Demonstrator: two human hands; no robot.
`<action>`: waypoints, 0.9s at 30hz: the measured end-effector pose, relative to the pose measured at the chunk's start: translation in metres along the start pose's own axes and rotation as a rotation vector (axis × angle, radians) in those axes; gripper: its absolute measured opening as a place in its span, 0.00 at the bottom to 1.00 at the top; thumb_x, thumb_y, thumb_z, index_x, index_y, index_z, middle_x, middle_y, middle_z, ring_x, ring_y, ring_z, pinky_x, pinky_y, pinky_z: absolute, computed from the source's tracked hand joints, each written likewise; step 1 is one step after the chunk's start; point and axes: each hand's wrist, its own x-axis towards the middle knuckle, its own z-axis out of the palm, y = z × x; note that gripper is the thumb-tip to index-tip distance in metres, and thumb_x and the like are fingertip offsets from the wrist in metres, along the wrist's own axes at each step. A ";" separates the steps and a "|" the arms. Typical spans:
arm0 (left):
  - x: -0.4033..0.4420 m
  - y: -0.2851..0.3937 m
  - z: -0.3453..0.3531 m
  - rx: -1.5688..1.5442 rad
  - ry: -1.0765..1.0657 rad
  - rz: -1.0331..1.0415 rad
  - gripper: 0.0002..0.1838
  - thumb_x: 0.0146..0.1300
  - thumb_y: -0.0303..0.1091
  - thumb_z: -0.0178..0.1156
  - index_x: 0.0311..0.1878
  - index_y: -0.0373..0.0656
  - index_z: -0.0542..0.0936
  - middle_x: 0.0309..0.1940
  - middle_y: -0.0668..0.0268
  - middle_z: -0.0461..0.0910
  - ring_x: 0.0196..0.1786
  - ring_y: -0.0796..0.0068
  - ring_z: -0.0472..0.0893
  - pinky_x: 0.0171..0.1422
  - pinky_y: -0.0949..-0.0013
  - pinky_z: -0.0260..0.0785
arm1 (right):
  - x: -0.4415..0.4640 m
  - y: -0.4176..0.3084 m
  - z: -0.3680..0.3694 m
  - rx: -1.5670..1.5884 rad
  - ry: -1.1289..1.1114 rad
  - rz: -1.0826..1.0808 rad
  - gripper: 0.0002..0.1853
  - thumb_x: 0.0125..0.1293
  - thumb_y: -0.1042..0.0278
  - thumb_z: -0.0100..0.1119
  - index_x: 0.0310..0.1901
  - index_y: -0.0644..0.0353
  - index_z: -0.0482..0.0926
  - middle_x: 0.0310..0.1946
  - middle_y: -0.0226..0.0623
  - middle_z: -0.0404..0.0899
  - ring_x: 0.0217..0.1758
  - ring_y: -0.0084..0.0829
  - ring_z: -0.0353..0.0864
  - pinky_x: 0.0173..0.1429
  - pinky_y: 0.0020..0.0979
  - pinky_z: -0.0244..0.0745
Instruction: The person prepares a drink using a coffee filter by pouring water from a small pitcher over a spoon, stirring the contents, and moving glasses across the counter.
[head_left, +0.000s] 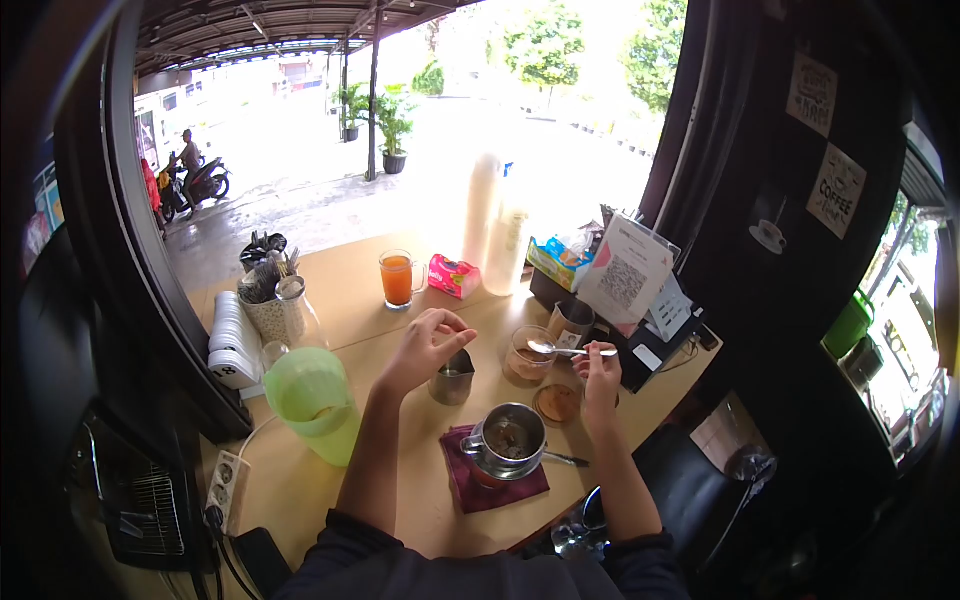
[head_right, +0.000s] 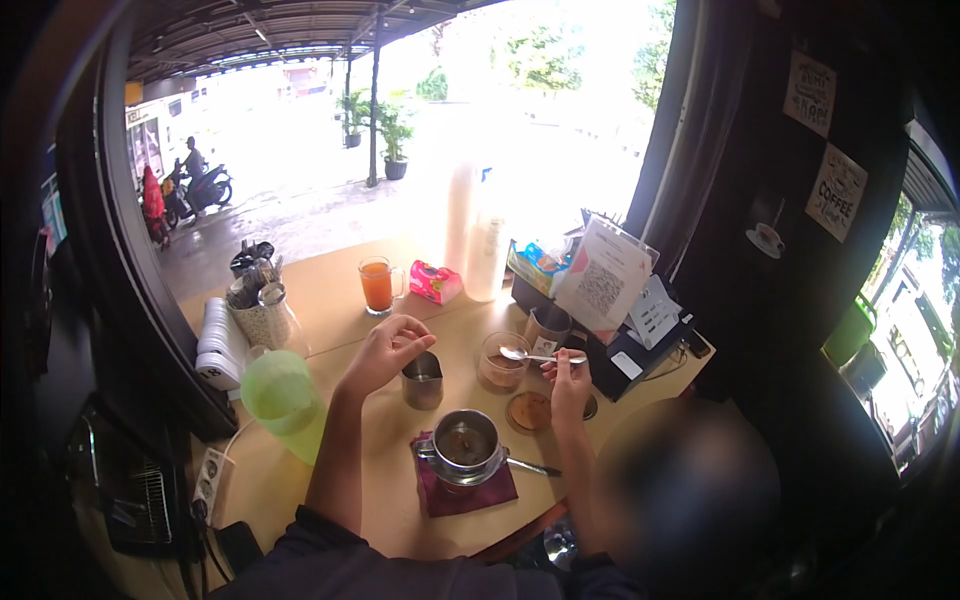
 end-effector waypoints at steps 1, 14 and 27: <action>0.001 -0.004 -0.002 0.138 0.065 -0.037 0.19 0.66 0.48 0.62 0.37 0.37 0.80 0.37 0.60 0.80 0.38 0.71 0.79 0.46 0.67 0.72 | 0.000 0.004 0.002 0.001 -0.004 -0.001 0.08 0.75 0.63 0.51 0.40 0.58 0.75 0.27 0.31 0.80 0.26 0.17 0.76 0.32 0.19 0.68; 0.000 -0.014 -0.003 0.208 0.238 -0.229 0.24 0.69 0.51 0.57 0.31 0.34 0.78 0.24 0.57 0.78 0.29 0.70 0.77 0.38 0.65 0.69 | -0.029 -0.016 -0.013 -0.026 -0.135 0.050 0.10 0.72 0.66 0.55 0.51 0.57 0.74 0.35 0.31 0.82 0.30 0.17 0.77 0.36 0.18 0.70; -0.061 -0.081 0.024 0.190 0.437 -0.186 0.35 0.57 0.53 0.69 0.55 0.33 0.70 0.56 0.51 0.73 0.57 0.58 0.72 0.60 0.58 0.67 | -0.115 -0.015 -0.085 -0.757 -0.520 -0.133 0.19 0.51 0.59 0.75 0.42 0.58 0.83 0.36 0.37 0.77 0.44 0.32 0.75 0.47 0.30 0.73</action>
